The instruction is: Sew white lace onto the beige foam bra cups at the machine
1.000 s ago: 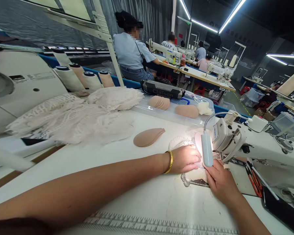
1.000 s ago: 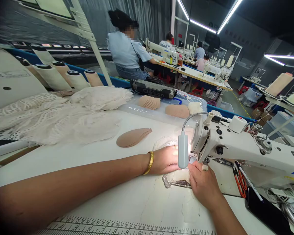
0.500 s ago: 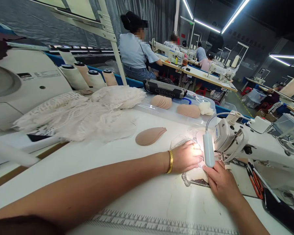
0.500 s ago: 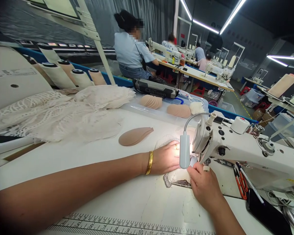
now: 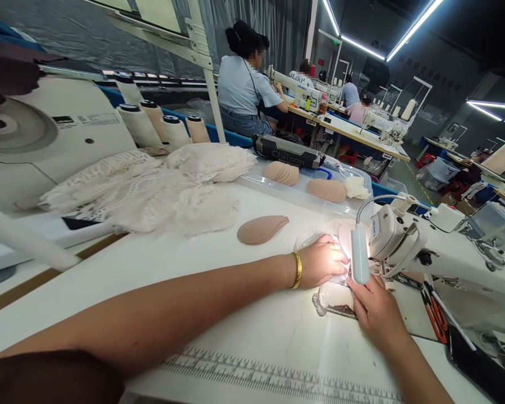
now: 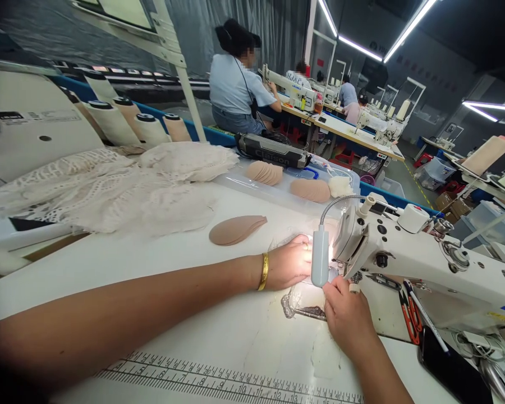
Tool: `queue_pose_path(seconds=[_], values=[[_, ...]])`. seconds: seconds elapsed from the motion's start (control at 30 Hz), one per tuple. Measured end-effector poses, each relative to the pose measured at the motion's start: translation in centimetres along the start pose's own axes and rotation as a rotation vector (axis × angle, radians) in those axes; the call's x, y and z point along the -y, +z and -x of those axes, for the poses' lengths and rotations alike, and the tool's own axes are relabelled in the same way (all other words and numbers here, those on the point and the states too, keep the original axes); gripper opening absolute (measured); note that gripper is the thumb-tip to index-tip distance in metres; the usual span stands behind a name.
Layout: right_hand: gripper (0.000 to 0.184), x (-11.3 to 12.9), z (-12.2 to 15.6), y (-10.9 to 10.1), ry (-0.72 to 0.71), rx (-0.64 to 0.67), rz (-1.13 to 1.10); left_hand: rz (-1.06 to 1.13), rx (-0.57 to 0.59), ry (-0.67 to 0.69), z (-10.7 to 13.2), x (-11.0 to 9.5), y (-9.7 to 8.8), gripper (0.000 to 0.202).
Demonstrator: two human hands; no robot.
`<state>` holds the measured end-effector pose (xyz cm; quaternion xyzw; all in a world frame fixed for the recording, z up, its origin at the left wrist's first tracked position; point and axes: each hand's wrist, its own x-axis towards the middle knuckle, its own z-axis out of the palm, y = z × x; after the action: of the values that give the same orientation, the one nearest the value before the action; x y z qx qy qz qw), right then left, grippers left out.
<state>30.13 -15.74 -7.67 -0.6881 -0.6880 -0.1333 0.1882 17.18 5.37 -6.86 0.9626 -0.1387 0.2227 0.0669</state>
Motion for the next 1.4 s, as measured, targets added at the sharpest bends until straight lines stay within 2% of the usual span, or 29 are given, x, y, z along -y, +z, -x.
queue_pose_path(seconds=[0.13,0.23,0.3,0.37,0.47,0.5,0.53,0.6,0.63,0.67,0.73,0.77,0.8,0.83,0.9,0.97,1.03,1.07,1.13,1.2,1.3,1.4], values=[[0.033,-0.1,0.0,0.0,0.017,-0.012,-0.050,-0.054,0.020,-0.039,-0.6,0.1,0.4,0.020],[0.027,0.2,0.2,-0.3,0.073,-0.049,-0.186,-0.101,0.029,-0.110,-1.0,0.5,0.2,0.021],[0.022,0.8,0.2,-0.5,0.194,-0.045,-0.364,-0.103,0.028,-0.121,-0.6,0.3,-0.6,0.025],[0.021,1.9,0.0,-0.5,0.370,-0.001,-0.640,0.001,-0.013,-0.089,0.7,-1.0,-2.0,0.028],[0.041,4.2,-0.7,-0.4,0.589,0.030,-1.089,0.408,-0.140,-0.081,3.9,-5.6,-4.0,0.024],[0.047,5.2,-1.0,-0.4,0.639,0.004,-1.189,0.590,-0.137,-0.119,5.0,-7.5,-4.5,0.022],[0.050,6.2,-1.1,-0.5,0.686,-0.037,-1.250,0.804,-0.102,-0.216,6.0,-9.5,-4.8,0.028],[0.051,8.4,-1.1,-0.6,0.761,-0.121,-1.281,1.337,0.057,-0.518,7.4,-12.7,-4.8,0.051],[0.051,9.5,-0.8,-0.6,0.781,-0.159,-1.271,1.565,0.036,-0.676,7.7,-13.7,-4.6,0.061],[0.051,10.6,-0.4,-0.6,0.790,-0.192,-1.249,1.740,-0.059,-0.814,7.8,-14.2,-4.5,0.066],[0.045,12.6,0.8,-0.5,0.771,-0.245,-1.184,1.913,-0.416,-1.001,7.4,-14.2,-4.2,0.061],[0.041,13.4,1.5,-0.3,0.750,-0.258,-1.139,1.930,-0.595,-1.047,7.1,-13.9,-4.2,0.055],[0.037,13.9,2.0,-0.2,0.725,-0.263,-1.089,1.931,-0.722,-1.071,6.9,-13.4,-4.3,0.051],[0.035,14.2,2.4,-0.1,0.695,-0.256,-1.041,1.929,-0.789,-1.081,6.7,-13.1,-4.5,0.048],[0.037,14.0,2.6,-0.1,0.632,-0.213,-0.985,1.921,-0.767,-1.067,6.5,-12.8,-4.8,0.047],[0.045,13.0,2.0,-0.4,0.629,-0.150,-1.020,1.929,-0.645,-1.015,6.6,-13.0,-5.1,0.047],[0.055,11.9,1.3,-0.8,0.719,-0.113,-1.181,1.945,-0.561,-0.974,6.9,-13.5,-5.4,0.049],[0.060,11.5,0.9,-1.0,0.779,-0.111,-1.290,1.946,-0.559,-0.968,6.9,-13.7,-5.5,0.050],[0.066,11.3,0.6,-1.1,0.867,-0.149,-1.478,1.933,-0.623,-0.981,7.0,-13.8,-5.8,0.051],[0.072,11.7,0.6,-0.9,0.892,-0.208,-1.560,1.930,-0.721,-1.016,6.8,-13.7,-5.9,0.051],[0.084,12.4,0.9,-0.1,0.908,-0.296,-1.560,1.931,-0.880,-1.107,6.3,-13.3,-5.9,0.050],[0.087,12.4,1.1,0.9,0.924,-0.351,-1.521,1.906,-0.997,-1.218,5.8,-13.1,-5.5,0.047]])
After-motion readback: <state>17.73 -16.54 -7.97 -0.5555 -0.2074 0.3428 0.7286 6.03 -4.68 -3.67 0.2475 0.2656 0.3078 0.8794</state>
